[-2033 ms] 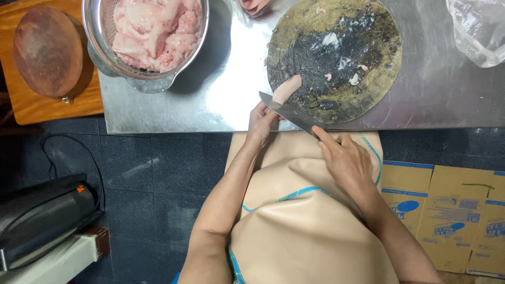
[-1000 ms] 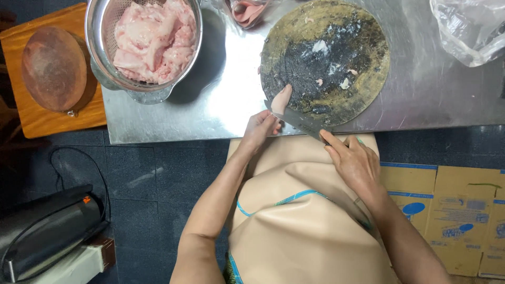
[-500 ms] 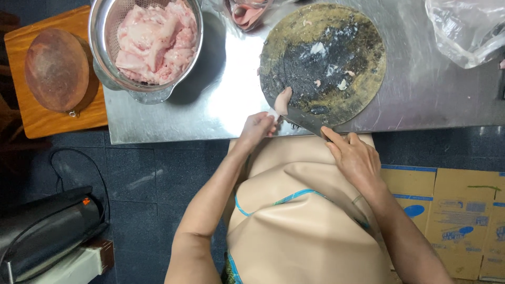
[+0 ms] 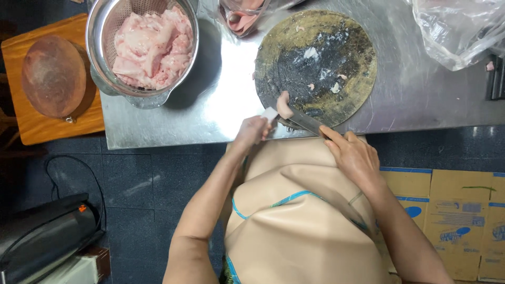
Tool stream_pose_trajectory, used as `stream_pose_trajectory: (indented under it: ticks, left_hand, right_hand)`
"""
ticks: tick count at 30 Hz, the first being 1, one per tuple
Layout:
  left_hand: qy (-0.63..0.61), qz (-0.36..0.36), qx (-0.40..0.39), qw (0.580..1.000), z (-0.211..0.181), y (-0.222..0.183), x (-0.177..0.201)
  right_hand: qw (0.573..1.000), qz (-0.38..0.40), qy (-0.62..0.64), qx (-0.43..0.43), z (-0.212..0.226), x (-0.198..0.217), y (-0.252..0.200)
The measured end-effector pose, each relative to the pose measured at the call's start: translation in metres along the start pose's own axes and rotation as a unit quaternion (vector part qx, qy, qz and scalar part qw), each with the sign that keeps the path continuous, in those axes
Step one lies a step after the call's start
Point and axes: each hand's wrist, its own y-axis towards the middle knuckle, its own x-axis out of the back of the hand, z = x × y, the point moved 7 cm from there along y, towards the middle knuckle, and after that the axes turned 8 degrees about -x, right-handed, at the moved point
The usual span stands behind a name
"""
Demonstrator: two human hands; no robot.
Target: Slicing raw meat on a cutting board and sorting the pieces into bags and a bowl
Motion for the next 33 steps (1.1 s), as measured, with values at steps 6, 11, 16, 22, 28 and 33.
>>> stream_pose_trajectory:
  ticks: [6,11,16,22,28,33]
  left_hand:
    - [0.216,0.042,-0.044,0.974,0.002,-0.008,-0.041]
    - [0.135,0.013,-0.045,0.990,-0.011,-0.003,-0.003]
    - [0.073,0.036,-0.023,0.996,0.004,0.019,0.029]
    - [0.260,0.069,-0.082,0.960,-0.076,-0.047,-0.056]
    - [0.201,0.048,-0.097,0.974,-0.094,-0.073,-0.061]
    - [-0.013,-0.078,-0.136,0.987,-0.111,-0.037,-0.004]
  right_hand:
    - [1.000,-0.005,-0.014,0.008,0.024,-0.004,0.016]
    - [0.999,-0.020,-0.003,0.034,0.034,0.008,0.017]
    - [0.999,0.030,-0.037,-0.025,-0.003,0.013,-0.001]
    - [1.000,0.010,-0.001,-0.011,0.014,0.010,0.015]
    - [0.990,0.026,0.136,0.006,0.037,0.021,0.027]
    - [0.918,0.057,0.387,0.065,0.008,0.000,0.067]
